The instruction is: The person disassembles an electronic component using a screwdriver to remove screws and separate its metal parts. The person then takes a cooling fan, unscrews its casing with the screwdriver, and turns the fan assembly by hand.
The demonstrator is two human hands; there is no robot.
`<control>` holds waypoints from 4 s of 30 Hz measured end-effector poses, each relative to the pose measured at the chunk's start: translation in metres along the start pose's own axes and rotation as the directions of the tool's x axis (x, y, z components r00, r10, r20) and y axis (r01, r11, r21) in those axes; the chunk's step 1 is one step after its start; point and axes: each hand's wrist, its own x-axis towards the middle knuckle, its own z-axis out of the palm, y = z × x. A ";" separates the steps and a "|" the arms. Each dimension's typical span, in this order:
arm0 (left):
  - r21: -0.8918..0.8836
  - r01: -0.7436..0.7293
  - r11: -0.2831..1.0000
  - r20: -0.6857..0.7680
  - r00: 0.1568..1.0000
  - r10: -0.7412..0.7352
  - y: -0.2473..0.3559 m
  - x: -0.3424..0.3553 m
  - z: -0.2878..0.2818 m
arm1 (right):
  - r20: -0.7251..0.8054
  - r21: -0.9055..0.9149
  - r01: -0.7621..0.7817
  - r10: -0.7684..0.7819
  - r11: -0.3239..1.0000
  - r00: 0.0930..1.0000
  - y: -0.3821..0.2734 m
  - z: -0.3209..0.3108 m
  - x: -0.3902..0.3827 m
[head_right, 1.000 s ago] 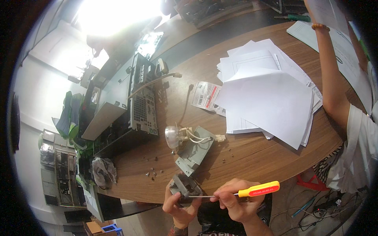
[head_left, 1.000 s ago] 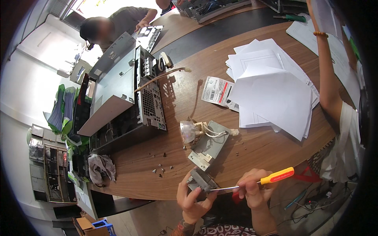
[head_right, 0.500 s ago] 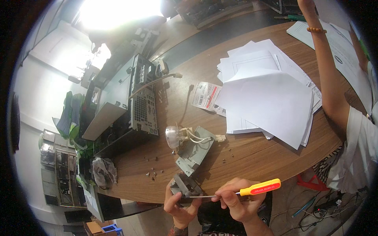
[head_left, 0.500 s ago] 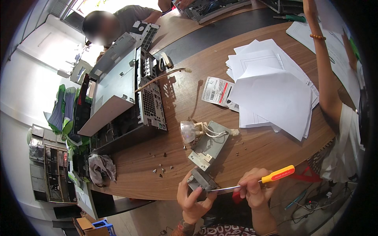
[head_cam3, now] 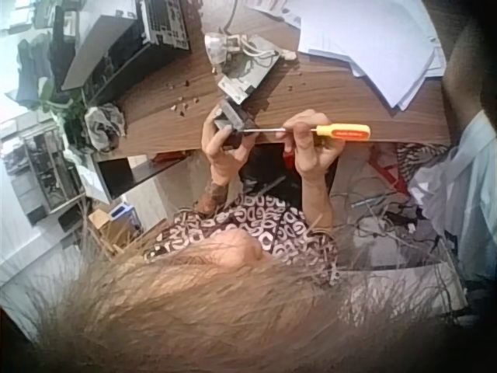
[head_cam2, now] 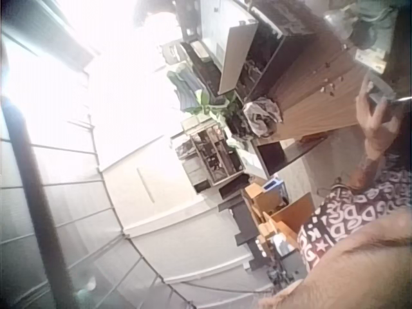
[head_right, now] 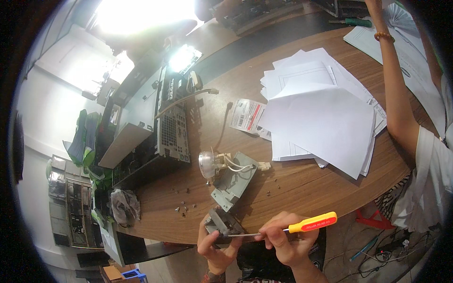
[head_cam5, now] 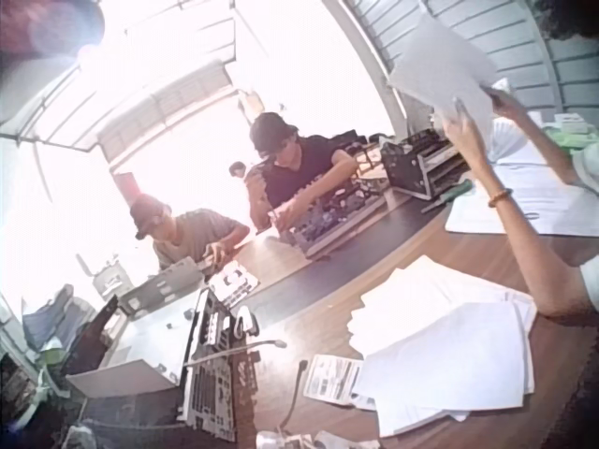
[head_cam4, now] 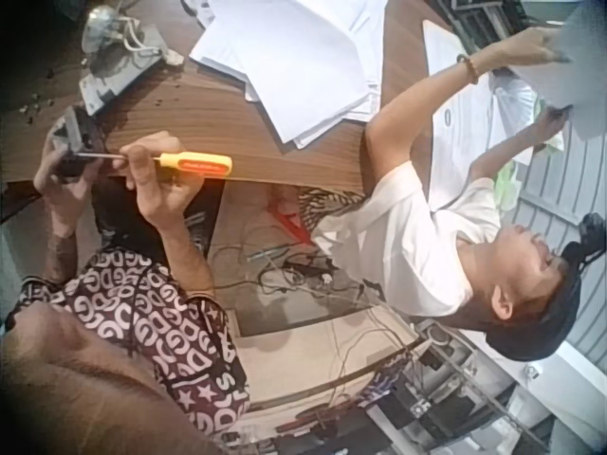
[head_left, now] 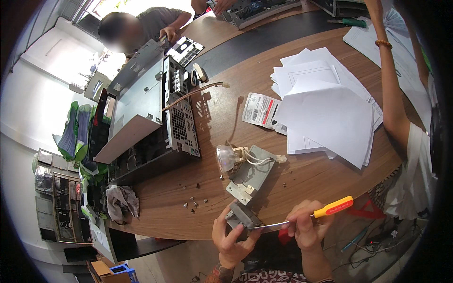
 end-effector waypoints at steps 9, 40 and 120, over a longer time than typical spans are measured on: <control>0.004 -0.017 1.000 -0.018 1.000 0.017 -0.001 0.000 0.000 | -0.001 -0.012 0.015 -0.015 1.000 1.000 -0.001 0.002 0.001; -0.047 0.038 0.998 -0.002 0.999 -0.038 0.007 0.009 -0.004 | -0.058 0.057 -0.046 0.050 0.997 0.997 -0.010 0.009 0.051; 0.071 -0.018 0.997 0.027 0.999 0.016 0.005 0.007 -0.003 | 0.156 -0.257 -0.187 0.232 0.948 0.960 -0.017 0.010 0.040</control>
